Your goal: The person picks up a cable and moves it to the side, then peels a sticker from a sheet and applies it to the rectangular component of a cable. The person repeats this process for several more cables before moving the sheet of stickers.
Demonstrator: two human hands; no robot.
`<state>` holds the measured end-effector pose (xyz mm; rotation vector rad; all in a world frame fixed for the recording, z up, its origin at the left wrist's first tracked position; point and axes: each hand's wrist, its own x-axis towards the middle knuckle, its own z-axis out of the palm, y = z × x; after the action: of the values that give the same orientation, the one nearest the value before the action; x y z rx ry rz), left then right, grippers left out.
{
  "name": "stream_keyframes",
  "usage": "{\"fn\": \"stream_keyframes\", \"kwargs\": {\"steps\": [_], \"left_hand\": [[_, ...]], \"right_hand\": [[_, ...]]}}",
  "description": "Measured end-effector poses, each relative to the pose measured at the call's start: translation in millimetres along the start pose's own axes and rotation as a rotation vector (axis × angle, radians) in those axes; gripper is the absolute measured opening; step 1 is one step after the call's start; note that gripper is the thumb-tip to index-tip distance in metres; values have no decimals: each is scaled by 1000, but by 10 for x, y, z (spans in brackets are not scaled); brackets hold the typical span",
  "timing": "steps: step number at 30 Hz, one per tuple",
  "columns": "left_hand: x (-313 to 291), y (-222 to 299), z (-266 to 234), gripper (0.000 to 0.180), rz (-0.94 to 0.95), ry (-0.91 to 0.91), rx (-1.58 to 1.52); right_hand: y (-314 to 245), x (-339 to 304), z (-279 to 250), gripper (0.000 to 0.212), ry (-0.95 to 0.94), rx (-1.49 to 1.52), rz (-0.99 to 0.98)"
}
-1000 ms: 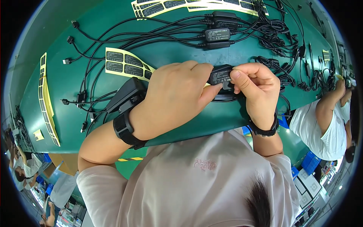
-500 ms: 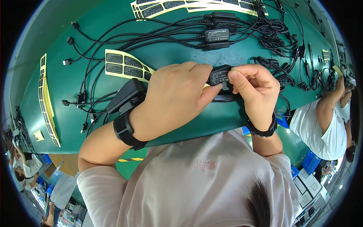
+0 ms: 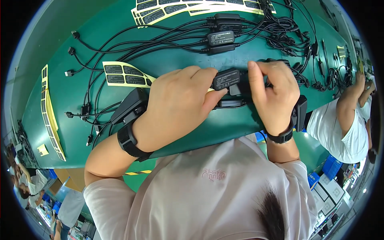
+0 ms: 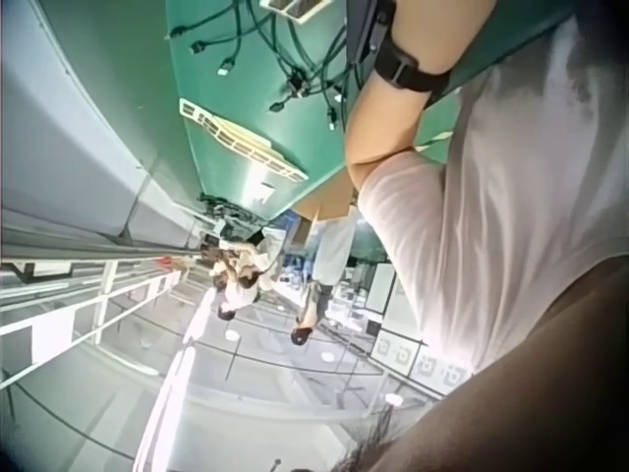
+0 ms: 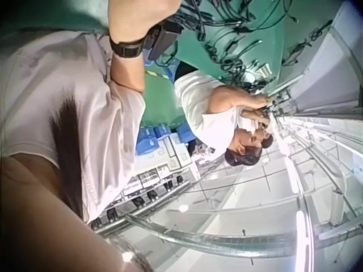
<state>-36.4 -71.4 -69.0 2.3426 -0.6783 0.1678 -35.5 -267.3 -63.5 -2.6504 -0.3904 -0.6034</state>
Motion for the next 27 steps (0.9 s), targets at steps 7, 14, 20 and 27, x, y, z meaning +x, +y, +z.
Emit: {"fn": "stream_keyframes", "kwargs": {"steps": [7,14,20,27], "left_hand": [[70,21,-135,24,-62,-93,-109],[142,41,-578,15,-97,-182,-169],[38,129,-1231,14,-84,89,242],[158,87,-1365,11,-63,213,674]], "right_hand": [[-126,135,-149,21,-358,559,176],[477,444,-421,20,-605,466,-130],[749,633,-974,19,-91,120,-154],[520,1073,-1396,35,151,-741,-695]]}}
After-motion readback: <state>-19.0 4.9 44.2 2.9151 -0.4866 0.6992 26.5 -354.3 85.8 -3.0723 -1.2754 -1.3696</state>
